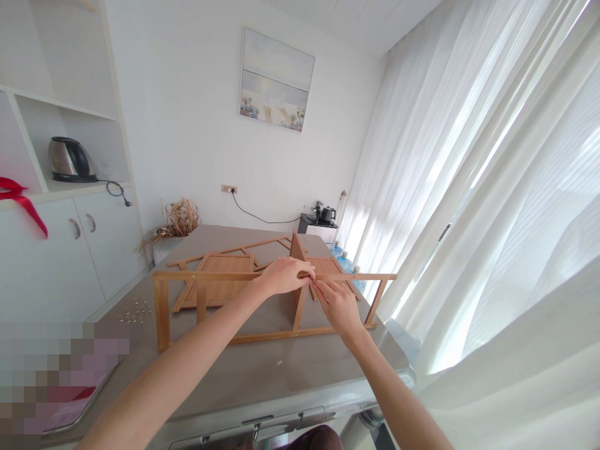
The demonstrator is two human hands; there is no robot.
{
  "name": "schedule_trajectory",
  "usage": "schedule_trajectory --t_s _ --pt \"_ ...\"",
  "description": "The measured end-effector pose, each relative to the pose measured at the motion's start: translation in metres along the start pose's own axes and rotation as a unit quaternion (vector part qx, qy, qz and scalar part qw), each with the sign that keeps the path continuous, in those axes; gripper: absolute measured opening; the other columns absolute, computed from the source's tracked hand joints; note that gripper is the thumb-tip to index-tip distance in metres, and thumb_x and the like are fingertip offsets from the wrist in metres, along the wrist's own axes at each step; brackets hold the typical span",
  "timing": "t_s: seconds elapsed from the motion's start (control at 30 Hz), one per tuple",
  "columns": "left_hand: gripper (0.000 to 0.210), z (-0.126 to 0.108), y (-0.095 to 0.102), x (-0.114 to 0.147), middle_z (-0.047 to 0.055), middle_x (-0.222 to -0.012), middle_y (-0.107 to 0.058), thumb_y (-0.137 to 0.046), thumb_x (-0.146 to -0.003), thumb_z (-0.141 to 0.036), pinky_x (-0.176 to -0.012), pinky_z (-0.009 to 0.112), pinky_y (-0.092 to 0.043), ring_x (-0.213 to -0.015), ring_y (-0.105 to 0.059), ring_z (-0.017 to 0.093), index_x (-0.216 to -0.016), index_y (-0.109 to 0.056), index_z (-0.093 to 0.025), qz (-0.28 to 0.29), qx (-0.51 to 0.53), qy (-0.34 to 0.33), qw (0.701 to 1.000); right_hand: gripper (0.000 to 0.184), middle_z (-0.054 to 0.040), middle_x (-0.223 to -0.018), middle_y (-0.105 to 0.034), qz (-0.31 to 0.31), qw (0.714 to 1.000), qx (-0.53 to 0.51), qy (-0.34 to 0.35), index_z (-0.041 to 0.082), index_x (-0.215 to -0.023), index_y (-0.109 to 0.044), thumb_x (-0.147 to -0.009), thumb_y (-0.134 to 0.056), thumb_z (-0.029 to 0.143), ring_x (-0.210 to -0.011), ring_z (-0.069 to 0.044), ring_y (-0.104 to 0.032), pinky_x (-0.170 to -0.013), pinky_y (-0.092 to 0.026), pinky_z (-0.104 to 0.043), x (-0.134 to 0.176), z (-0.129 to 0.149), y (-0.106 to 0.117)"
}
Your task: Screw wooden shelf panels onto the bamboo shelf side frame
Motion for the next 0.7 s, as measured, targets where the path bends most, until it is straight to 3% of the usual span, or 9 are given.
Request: schedule_trajectory --t_s 0.13,0.3,0.53,0.7 --pt "0.022 0.000 0.000 0.000 -0.011 -0.120 -0.069 -0.050 -0.088 -0.039 -0.086 0.028 -0.050 -0.108 -0.066 0.018 -0.094 -0.072 -0.037 0.002 0.000 -0.001 1.000 0.025 -0.0037 -0.085 -0.072 0.026 0.995 -0.075 -0.062 0.025 -0.102 -0.070 -0.100 -0.046 0.032 -0.076 -0.018 -0.067 -0.069 -0.047 -0.026 -0.001 -0.003 -0.004" --pt "0.022 -0.001 0.001 0.000 -0.013 -0.117 -0.070 -0.050 -0.089 -0.037 -0.087 0.026 -0.050 -0.113 -0.064 0.017 -0.093 -0.072 -0.037 0.005 0.004 -0.005 1.000 0.025 -0.0004 -0.082 -0.073 0.053 0.967 -0.210 -0.133 0.025 -0.101 -0.065 -0.100 -0.043 0.037 -0.073 -0.015 -0.070 -0.066 -0.050 -0.022 0.002 -0.002 -0.013" --pt "0.024 -0.004 0.003 0.000 -0.012 -0.118 -0.070 -0.049 -0.090 -0.036 -0.091 0.027 -0.049 -0.119 -0.061 0.017 -0.095 -0.072 -0.036 0.012 0.016 -0.009 1.000 0.026 -0.0050 -0.082 -0.072 0.015 0.995 -0.078 -0.060 0.022 -0.104 -0.067 -0.100 -0.043 0.033 -0.077 -0.017 -0.069 -0.064 -0.046 -0.022 0.006 0.004 -0.010" --pt "0.027 -0.003 0.001 0.000 -0.012 -0.120 -0.069 -0.049 -0.091 -0.036 -0.095 0.028 -0.048 -0.121 -0.059 0.018 -0.106 -0.071 -0.040 0.016 0.011 -0.011 1.000 0.029 -0.0055 -0.080 -0.071 -0.001 0.998 -0.048 -0.046 0.024 -0.107 -0.069 -0.100 -0.042 0.033 -0.074 -0.017 -0.067 -0.064 -0.047 -0.024 0.006 -0.001 -0.006"
Point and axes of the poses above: each hand's wrist, its own x-axis away from the middle knuckle, its own y-axis out of the back of the hand, z = x × y, the point moved 6 cm from there along -x, towards the middle knuckle
